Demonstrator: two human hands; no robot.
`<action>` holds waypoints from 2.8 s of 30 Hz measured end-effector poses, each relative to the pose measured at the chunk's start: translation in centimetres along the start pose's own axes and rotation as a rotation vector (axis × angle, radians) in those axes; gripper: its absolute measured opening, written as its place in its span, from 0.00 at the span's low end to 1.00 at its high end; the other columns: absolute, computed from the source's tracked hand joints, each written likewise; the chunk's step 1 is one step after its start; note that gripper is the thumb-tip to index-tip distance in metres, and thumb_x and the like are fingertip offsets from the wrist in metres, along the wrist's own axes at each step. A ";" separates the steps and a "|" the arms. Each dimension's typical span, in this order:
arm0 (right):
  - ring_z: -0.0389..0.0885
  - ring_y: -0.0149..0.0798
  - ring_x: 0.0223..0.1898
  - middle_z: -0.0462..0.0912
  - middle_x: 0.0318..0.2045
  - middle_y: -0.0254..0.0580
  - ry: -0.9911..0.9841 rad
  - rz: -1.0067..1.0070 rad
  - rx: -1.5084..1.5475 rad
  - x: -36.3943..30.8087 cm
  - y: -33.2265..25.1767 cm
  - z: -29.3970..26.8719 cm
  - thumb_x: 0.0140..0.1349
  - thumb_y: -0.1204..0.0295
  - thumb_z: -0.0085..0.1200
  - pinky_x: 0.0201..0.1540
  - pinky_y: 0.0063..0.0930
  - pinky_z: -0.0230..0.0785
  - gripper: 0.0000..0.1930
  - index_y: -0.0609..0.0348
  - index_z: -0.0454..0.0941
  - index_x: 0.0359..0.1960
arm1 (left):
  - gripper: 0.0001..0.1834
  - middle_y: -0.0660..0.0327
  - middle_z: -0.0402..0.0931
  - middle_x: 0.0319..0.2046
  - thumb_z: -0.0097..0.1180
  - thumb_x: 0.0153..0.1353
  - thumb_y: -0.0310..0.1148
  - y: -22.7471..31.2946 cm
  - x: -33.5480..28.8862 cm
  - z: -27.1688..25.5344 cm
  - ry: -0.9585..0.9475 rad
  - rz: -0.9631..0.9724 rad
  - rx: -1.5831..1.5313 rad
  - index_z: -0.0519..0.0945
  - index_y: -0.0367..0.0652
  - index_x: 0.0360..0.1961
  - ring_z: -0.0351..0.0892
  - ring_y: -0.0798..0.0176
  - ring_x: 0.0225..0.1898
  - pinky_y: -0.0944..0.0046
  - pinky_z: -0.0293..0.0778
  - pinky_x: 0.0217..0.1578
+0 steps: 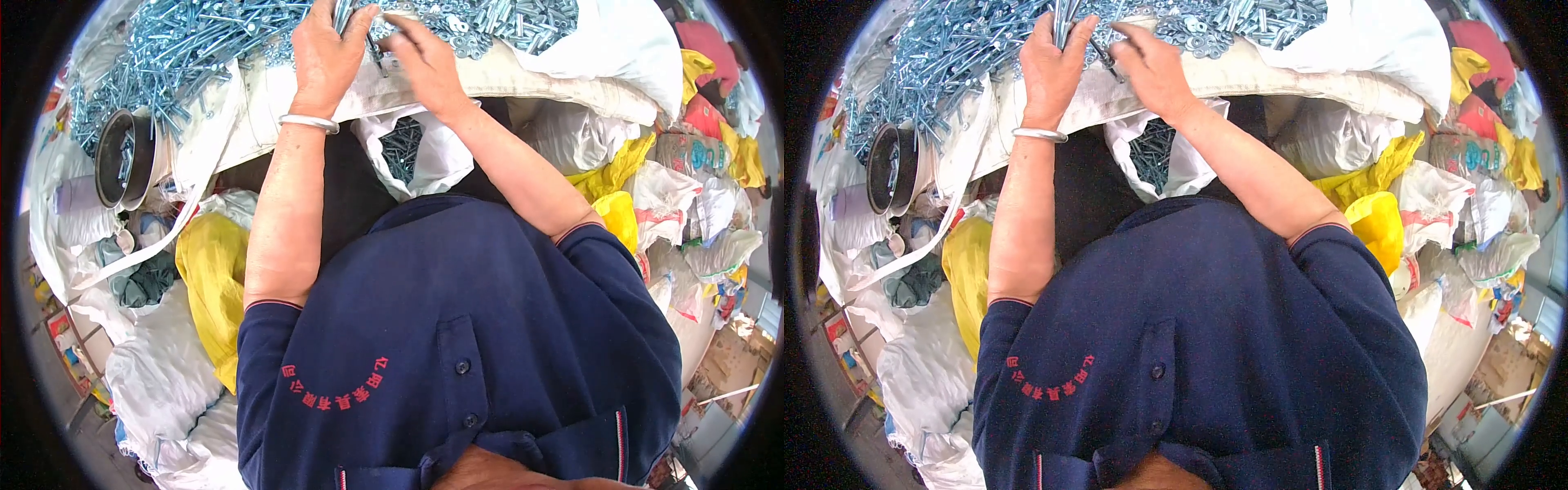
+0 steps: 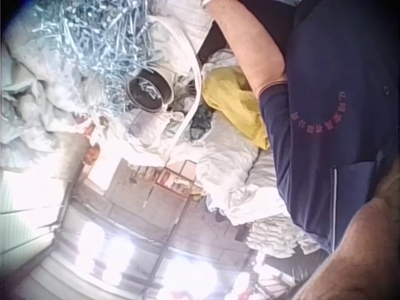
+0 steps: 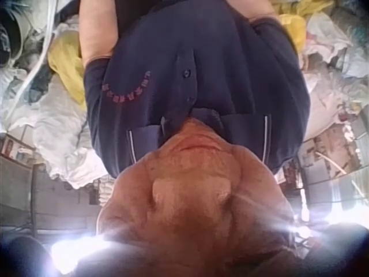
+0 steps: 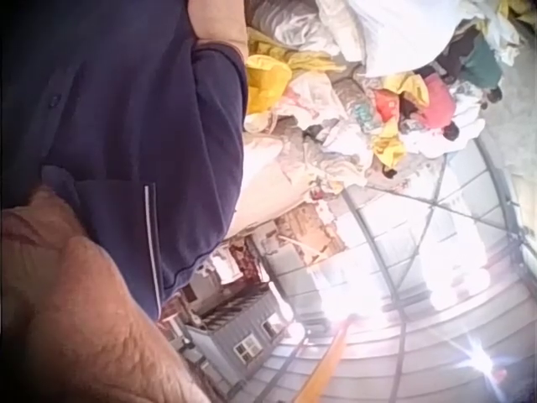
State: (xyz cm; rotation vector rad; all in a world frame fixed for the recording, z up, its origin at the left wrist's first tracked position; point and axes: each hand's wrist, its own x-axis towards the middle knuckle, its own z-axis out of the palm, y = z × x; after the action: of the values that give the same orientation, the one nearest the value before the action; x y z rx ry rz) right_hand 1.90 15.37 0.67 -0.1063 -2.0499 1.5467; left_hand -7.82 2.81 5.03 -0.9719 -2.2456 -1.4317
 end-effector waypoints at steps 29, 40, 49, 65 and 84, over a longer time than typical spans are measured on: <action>0.81 0.34 0.35 0.83 0.32 0.47 0.071 0.016 0.187 0.3 0.1 0.6 0.70 0.52 0.43 0.44 0.27 0.71 0.29 0.69 0.69 0.58 | 0.18 0.40 0.75 0.28 0.63 0.57 0.36 2.5 -0.7 0.3 -0.035 0.068 -0.032 0.74 0.30 0.37 0.75 0.35 0.31 0.50 0.70 0.29; 0.75 0.59 0.32 0.76 0.28 0.51 -0.107 -0.436 -0.372 0.3 1.1 0.2 0.62 0.66 0.53 0.38 0.47 0.68 0.11 0.63 0.77 0.37 | 0.20 0.38 0.76 0.31 0.62 0.57 0.39 0.4 -0.9 -0.1 -0.108 -0.038 -0.023 0.75 0.32 0.41 0.75 0.34 0.34 0.48 0.70 0.34; 0.76 0.60 0.32 0.76 0.27 0.55 -0.261 -0.182 -0.429 -2.1 -1.3 -0.7 0.58 0.66 0.56 0.36 0.49 0.68 0.12 0.65 0.75 0.27 | 0.19 0.49 0.78 0.23 0.65 0.56 0.40 2.4 -2.9 -0.4 -0.087 -0.058 -0.100 0.75 0.34 0.31 0.74 0.50 0.22 0.57 0.72 0.28; 0.81 0.55 0.38 0.82 0.35 0.50 0.055 -0.164 -0.818 2.9 3.5 -14.6 0.58 0.69 0.55 0.42 0.43 0.73 0.08 0.58 0.78 0.37 | 0.20 0.69 0.62 0.17 0.57 0.65 0.41 3.1 -10.1 0.0 -0.215 -0.610 -0.490 0.69 0.38 0.23 0.57 0.76 0.22 0.69 0.59 0.22; 0.82 0.35 0.40 0.82 0.36 0.39 0.198 0.261 0.475 3.0 3.8 -12.5 0.62 0.73 0.58 0.42 0.25 0.69 0.10 0.65 0.78 0.42 | 0.10 0.68 0.71 0.19 0.61 0.63 0.35 2.2 -12.4 -0.3 -0.150 -0.785 -0.732 0.73 0.43 0.32 0.60 0.79 0.13 0.76 0.53 0.12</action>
State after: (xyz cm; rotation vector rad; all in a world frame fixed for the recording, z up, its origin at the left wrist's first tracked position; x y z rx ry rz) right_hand 4.33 28.54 0.55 -0.3408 -1.5169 2.0513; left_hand 2.65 -1.53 -0.47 -0.3209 -2.3483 -2.7155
